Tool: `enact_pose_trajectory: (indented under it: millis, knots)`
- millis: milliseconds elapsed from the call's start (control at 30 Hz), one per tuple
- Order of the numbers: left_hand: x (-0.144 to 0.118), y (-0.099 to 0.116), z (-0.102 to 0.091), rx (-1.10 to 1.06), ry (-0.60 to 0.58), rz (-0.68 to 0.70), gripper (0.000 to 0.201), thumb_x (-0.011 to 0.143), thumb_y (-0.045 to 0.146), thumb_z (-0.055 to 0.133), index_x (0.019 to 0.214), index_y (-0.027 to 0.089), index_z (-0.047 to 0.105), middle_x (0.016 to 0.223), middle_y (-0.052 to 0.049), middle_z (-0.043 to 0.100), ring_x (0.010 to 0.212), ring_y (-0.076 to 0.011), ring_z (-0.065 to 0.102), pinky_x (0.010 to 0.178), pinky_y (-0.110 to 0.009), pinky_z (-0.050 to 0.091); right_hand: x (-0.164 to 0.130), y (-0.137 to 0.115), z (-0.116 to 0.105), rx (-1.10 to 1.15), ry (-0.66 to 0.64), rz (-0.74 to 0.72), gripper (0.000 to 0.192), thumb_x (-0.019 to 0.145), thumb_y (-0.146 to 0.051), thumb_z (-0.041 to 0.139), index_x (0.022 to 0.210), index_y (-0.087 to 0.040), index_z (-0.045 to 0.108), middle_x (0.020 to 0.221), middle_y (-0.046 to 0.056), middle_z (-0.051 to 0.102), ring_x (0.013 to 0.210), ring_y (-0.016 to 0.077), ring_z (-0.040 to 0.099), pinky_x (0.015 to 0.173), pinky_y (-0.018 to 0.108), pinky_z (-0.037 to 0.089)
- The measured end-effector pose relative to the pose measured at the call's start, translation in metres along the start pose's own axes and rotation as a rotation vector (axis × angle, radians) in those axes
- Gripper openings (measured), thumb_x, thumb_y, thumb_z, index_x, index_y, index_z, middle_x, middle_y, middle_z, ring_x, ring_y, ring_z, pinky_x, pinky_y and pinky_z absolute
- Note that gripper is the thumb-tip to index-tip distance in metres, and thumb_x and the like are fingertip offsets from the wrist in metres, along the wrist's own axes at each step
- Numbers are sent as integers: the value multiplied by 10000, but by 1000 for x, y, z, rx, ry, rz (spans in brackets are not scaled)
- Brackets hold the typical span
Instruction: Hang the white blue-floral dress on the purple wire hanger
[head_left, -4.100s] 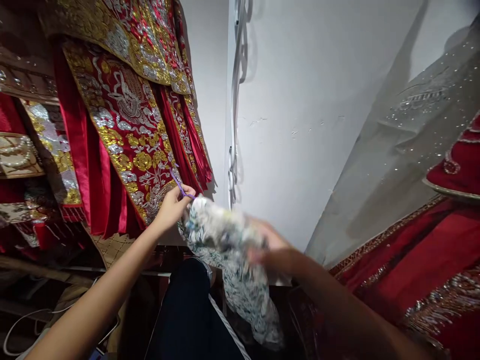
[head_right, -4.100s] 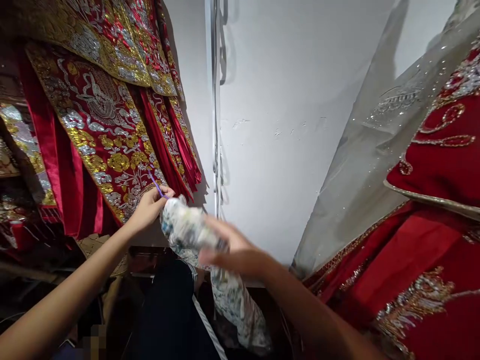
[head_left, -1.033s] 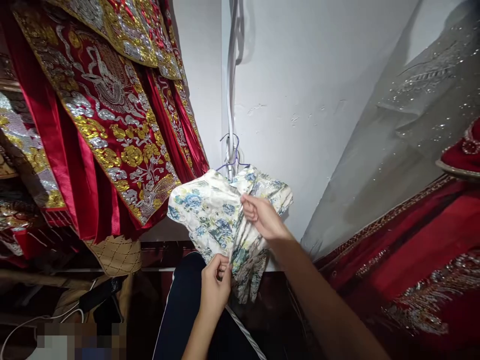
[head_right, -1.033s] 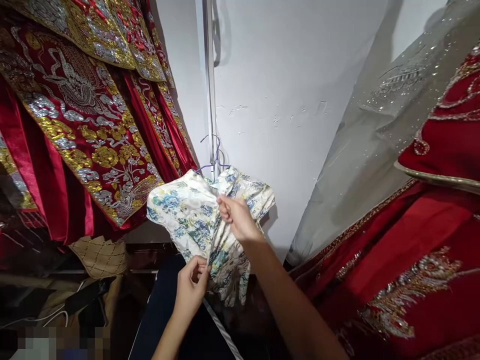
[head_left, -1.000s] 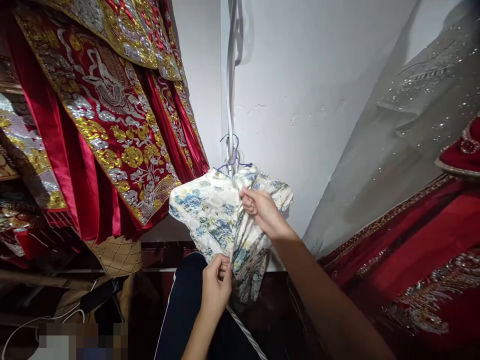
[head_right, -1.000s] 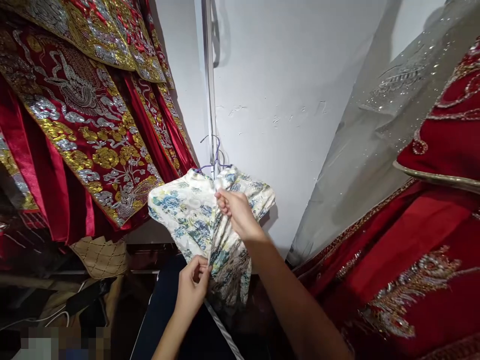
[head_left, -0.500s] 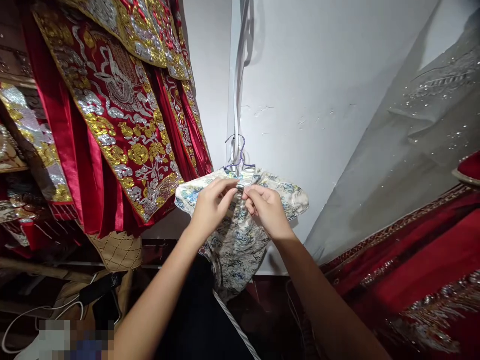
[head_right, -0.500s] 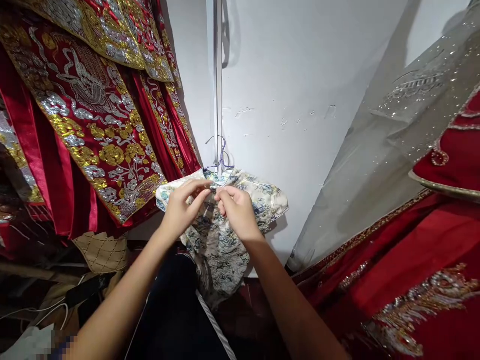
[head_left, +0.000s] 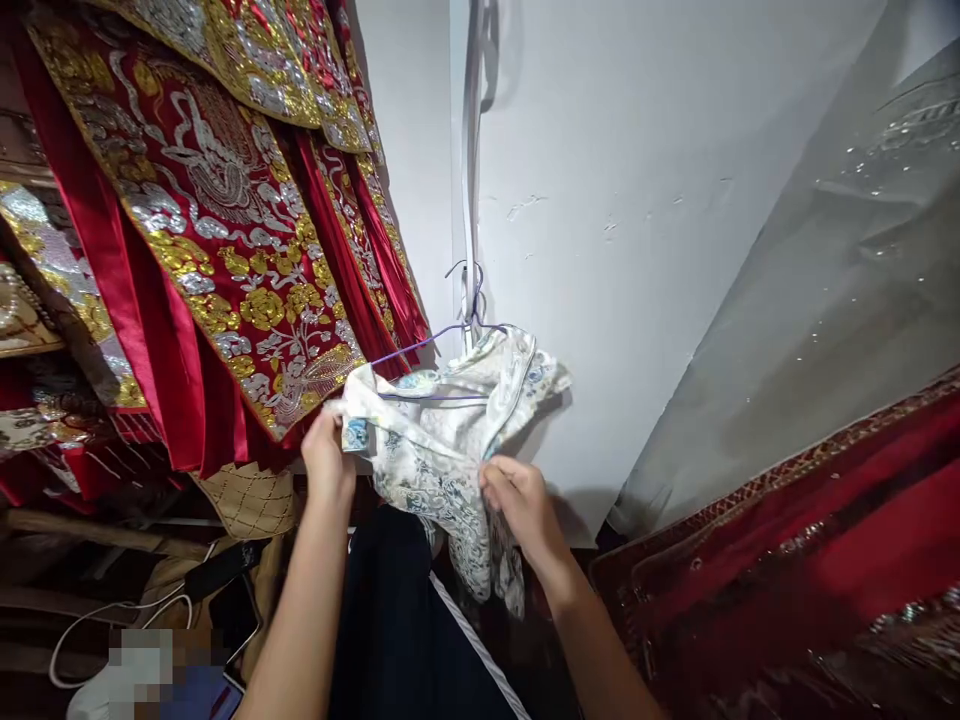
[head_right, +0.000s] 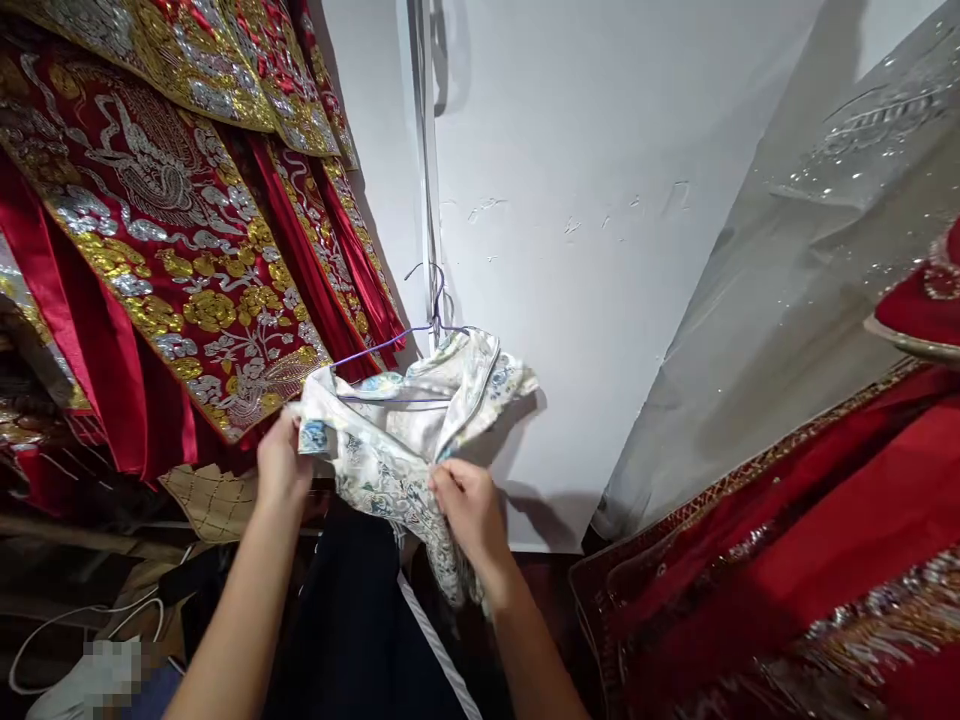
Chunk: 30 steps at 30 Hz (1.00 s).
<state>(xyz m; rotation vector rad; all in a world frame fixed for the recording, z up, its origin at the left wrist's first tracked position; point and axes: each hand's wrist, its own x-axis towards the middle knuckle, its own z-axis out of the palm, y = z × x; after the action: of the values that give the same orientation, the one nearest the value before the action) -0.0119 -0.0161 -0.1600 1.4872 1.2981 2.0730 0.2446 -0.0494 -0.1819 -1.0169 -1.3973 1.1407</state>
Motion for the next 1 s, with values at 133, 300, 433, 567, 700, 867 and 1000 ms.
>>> enact_pose_trajectory:
  millis: [133, 300, 433, 567, 700, 867, 1000]
  knots:
    - [-75, -41, 13, -139, -6, -345, 238, 899, 430, 586, 889, 192, 602, 796, -12, 632, 737, -169, 578, 686, -287, 476, -35, 16, 3, 58, 24, 63, 371, 889, -432, 539, 602, -199, 514, 470, -46, 381, 458, 107, 354, 487, 254, 265]
    - [-99, -28, 31, -198, -207, -461, 238, 821, 415, 686, 902, 191, 676, 877, -54, 677, 839, -224, 617, 730, -306, 487, -52, 37, -17, -82, -108, 157, 416, 877, -464, 564, 559, -197, 540, 442, -24, 424, 438, 127, 400, 496, 271, 304]
    - [-82, 20, 44, -415, -243, -495, 280, 879, 463, 621, 926, 187, 633, 875, -32, 645, 766, -167, 573, 714, -266, 466, -44, 30, -29, -165, 37, 90, 441, 840, -577, 616, 613, -199, 601, 567, 28, 565, 577, 188, 530, 581, 302, 394]
    - [-88, 85, 59, -337, -569, -304, 234, 934, 403, 566, 917, 180, 634, 995, -76, 645, 911, -194, 593, 861, -296, 463, -31, 10, -19, 59, 56, 71, 526, 844, -718, 519, 845, -221, 694, 880, 82, 695, 926, 276, 624, 833, 361, 472]
    - [-94, 126, 62, -95, -787, -31, 221, 960, 376, 522, 946, 206, 662, 1213, -119, 577, 1184, -254, 521, 1044, -372, 389, -31, -17, -10, 427, -218, 231, 735, 843, -827, 333, 1096, -228, 675, 999, 97, 699, 1057, 289, 624, 899, 410, 488]
    - [-82, 109, 48, -12, -909, -86, 354, 988, 495, 420, 1191, 248, 572, 1420, -90, 472, 1317, -245, 425, 1118, -391, 328, -32, -43, -18, 271, -628, 307, 526, 795, -581, 689, 1155, -200, 643, 1012, 83, 698, 1027, 265, 639, 910, 390, 481]
    - [-83, 67, 30, 112, -1162, -142, 546, 1013, 549, 235, 1015, 176, 633, 980, -55, 653, 945, -207, 574, 948, -338, 431, -9, -66, -36, -54, -675, 277, 236, 679, -288, 787, 853, -158, 694, 788, 34, 682, 726, 194, 624, 671, 294, 485]
